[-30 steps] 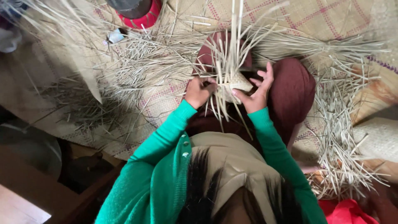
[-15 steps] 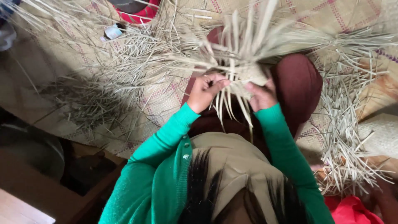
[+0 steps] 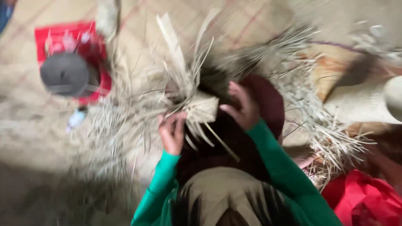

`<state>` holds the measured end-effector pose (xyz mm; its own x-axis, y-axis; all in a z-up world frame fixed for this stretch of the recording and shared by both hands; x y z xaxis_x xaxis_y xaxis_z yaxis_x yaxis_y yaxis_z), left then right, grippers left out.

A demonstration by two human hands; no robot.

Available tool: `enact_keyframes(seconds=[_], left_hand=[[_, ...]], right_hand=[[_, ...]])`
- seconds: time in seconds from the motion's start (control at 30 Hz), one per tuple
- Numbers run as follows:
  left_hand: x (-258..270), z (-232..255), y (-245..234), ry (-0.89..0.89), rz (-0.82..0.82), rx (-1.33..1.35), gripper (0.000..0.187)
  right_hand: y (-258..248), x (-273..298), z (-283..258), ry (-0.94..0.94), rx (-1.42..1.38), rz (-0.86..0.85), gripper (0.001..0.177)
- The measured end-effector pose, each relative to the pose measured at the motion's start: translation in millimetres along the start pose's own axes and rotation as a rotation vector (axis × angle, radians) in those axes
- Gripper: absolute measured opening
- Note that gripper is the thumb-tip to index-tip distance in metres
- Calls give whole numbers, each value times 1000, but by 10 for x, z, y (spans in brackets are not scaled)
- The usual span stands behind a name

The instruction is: Weaving natural fibers together to create a base for a basket or mat

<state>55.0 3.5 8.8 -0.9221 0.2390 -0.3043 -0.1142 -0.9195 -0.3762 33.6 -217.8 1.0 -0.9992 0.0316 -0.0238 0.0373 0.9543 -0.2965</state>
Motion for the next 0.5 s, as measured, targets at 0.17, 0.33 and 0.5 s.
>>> enact_keyframes(seconds=[0.17, 0.33, 0.5], left_hand=[[-100, -110, -118, -51, -49, 41, 3], [-137, -182, -130, -76, -145, 156, 3], [-210, -253, -157, -93, -234, 212, 8]], right_hand=[[-915, 198, 394, -172, 702, 278, 38], [-1097, 670, 715, 751, 7, 457, 76], [-1318, 899, 527, 592, -200, 634, 40]])
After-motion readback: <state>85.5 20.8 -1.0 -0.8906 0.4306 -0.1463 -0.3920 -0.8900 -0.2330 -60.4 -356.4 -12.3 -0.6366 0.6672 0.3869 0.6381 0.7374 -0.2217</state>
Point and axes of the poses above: each hand's wrist, its own x-axis away from the middle knuckle, its own y-axis out of the palm, z = x × y, the point moved 1 cm from there along -x, towards the middle knuckle, and after that the axes turned 11 degrees about -z, right-handed, at the moved point
